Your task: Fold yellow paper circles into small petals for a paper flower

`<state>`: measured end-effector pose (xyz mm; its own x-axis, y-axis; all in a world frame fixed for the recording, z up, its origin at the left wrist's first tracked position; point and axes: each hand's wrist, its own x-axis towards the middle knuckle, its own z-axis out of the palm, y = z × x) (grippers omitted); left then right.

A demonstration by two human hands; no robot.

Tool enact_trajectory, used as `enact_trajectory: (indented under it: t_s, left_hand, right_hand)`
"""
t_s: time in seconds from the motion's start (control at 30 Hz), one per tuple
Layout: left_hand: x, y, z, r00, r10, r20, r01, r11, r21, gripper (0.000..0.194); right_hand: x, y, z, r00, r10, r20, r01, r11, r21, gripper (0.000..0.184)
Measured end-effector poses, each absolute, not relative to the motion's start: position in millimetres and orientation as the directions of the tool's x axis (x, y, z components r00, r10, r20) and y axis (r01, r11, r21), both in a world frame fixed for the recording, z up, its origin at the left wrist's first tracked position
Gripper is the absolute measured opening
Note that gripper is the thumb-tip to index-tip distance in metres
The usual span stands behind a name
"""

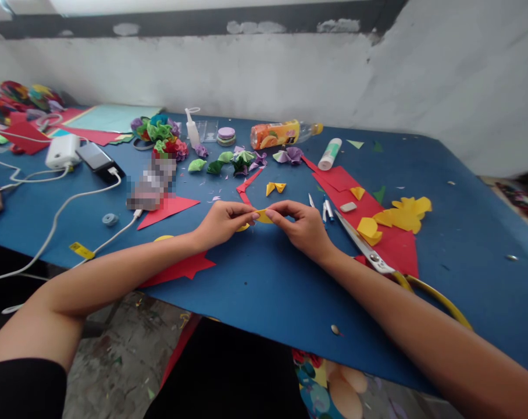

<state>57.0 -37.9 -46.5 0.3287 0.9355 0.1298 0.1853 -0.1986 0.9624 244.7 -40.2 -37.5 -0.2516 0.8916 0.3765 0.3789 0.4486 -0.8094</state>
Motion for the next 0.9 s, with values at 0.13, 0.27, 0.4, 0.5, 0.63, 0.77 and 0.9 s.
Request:
enact_trajectory:
  t_s: [0.13,0.27,0.4,0.5,0.63,0.77,0.9]
  left_hand:
    - [57.0,-38.0,-47.0,0.333,0.935,0.121,0.178,-0.188,0.966,0.028]
    - [58.0,-38.8,-45.8,0.336,0.935,0.114,0.164,-0.178,0.970,0.025]
    - [58.3,-39.6,-44.8,0.351,0.928,0.126,0.165,-0.194,0.967,0.025]
    - [58.1,-39.3,-45.0,0.357,0.925,0.132,0.168,-0.202,0.965,0.024]
    - [57.9,-39.2,-46.5,0.367,0.920,0.136,0.171,-0.210,0.963,0.023]
    - [58.7,-40.0,-47.1,0.375,0.913,0.159,0.177,-0.240,0.955,0.022]
    - [59.9,-41.6,-44.0,0.386,0.904,0.182,0.204,-0.276,0.939,0.021]
  right_hand:
    - [244.6,-40.3,-38.0,-0.254,0.883,0.396,0.384,0.468,-0.796,0.020]
    - [244.8,-40.6,-38.0,-0.251,0.878,0.408,0.384,0.478,-0.790,0.017]
    - [245.4,-40.0,-38.4,-0.253,0.879,0.404,0.380,0.475,-0.794,0.016]
    - [245.4,-39.7,-38.7,-0.259,0.880,0.398,0.372,0.471,-0.800,0.015]
    - [245.2,-40.5,-37.9,-0.257,0.875,0.411,0.373,0.482,-0.793,0.013]
    - [245.6,-40.6,-35.8,-0.270,0.859,0.434,0.375,0.509,-0.774,0.012]
    - [245.7,-40.7,-34.2,-0.309,0.836,0.453,0.398,0.546,-0.737,0.012]
